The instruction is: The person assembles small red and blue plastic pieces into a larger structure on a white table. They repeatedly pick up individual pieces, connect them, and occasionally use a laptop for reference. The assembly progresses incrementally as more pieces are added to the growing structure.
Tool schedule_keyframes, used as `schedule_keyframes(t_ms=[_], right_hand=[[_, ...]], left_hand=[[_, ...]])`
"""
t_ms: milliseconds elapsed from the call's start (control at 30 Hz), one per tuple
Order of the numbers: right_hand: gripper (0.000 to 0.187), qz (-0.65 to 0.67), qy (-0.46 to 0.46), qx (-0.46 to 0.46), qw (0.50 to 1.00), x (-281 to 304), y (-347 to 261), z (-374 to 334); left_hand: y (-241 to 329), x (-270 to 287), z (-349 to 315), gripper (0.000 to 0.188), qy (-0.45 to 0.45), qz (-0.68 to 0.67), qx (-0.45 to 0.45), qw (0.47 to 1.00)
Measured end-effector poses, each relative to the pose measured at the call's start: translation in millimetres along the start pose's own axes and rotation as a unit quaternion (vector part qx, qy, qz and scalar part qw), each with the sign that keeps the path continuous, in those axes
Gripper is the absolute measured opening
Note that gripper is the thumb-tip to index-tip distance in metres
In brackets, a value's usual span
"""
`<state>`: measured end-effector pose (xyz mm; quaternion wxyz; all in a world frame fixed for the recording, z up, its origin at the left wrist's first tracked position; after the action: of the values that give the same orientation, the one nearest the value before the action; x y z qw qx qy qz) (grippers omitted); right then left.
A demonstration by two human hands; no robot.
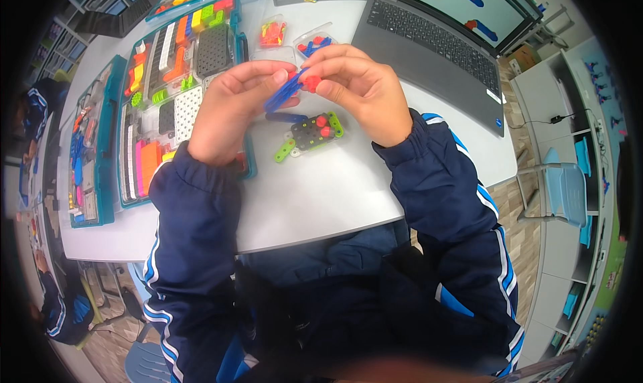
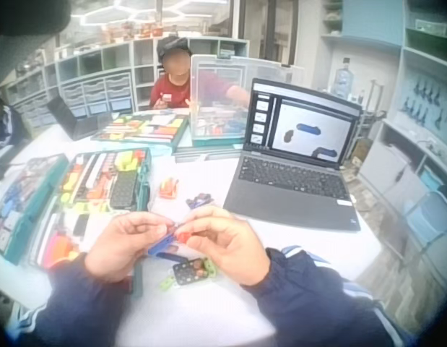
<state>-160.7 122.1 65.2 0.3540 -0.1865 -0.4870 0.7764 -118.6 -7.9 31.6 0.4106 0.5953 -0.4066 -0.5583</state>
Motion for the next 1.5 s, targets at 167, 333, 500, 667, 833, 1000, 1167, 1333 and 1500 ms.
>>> schedule_keyframes(t_ms=[167,333,500,667,833,1000,1167,1333,1500], right_hand=[[0.016,0.007,-0.010,-0.004,1.000,-5.0,3.2,-0.5],[0.015,-0.011,-0.013,0.001,1.000,-7.7,2.0,-1.4],[0.017,-0.030,-0.008,0.014,0.999,-6.1,-3.3,-1.2],[0.017,-0.035,-0.005,0.016,0.999,-6.0,-4.9,-1.0],[0.017,-0.030,-0.003,0.005,1.000,-5.7,-4.5,-1.2],[0.017,-0.043,0.004,0.016,0.999,-4.5,-5.5,-1.9],[0.017,-0.148,0.042,0.064,0.986,5.2,-14.0,-2.2],[0.018,-0.214,0.043,0.065,0.974,8.5,-16.3,-3.9],[0.021,-0.227,0.018,0.091,0.970,-0.9,-19.2,-4.9]], left_hand=[[4.3,0.0,-3.2,0.024,0.037,0.057,-0.043,0.997],[7.7,-0.9,-4.0,0.021,0.043,0.069,-0.056,0.995],[14.1,-0.9,-5.5,0.019,0.050,0.073,-0.092,0.992],[15.7,-0.5,-6.0,0.018,0.051,0.072,-0.098,0.991],[15.0,-0.5,-5.1,0.019,0.050,0.070,-0.097,0.992],[14.6,-0.6,-4.8,0.020,0.045,0.071,-0.101,0.991],[7.6,1.2,-2.5,0.029,0.047,0.055,-0.070,0.995],[3.6,1.7,-1.0,0.031,0.049,0.024,-0.035,0.998],[2.5,-1.7,-1.9,0.027,0.040,0.041,-0.033,0.998]])
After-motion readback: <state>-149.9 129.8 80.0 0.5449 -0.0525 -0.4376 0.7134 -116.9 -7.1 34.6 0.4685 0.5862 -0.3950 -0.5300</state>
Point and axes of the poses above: each hand's wrist, its own z-axis towards the middle knuckle, its own x-axis out of the back of the hand, y = z × x, the point moved 10 cm from there along z, towards the middle knuckle, and after that the axes turned 8 degrees about -z, right-handed, at the moved point
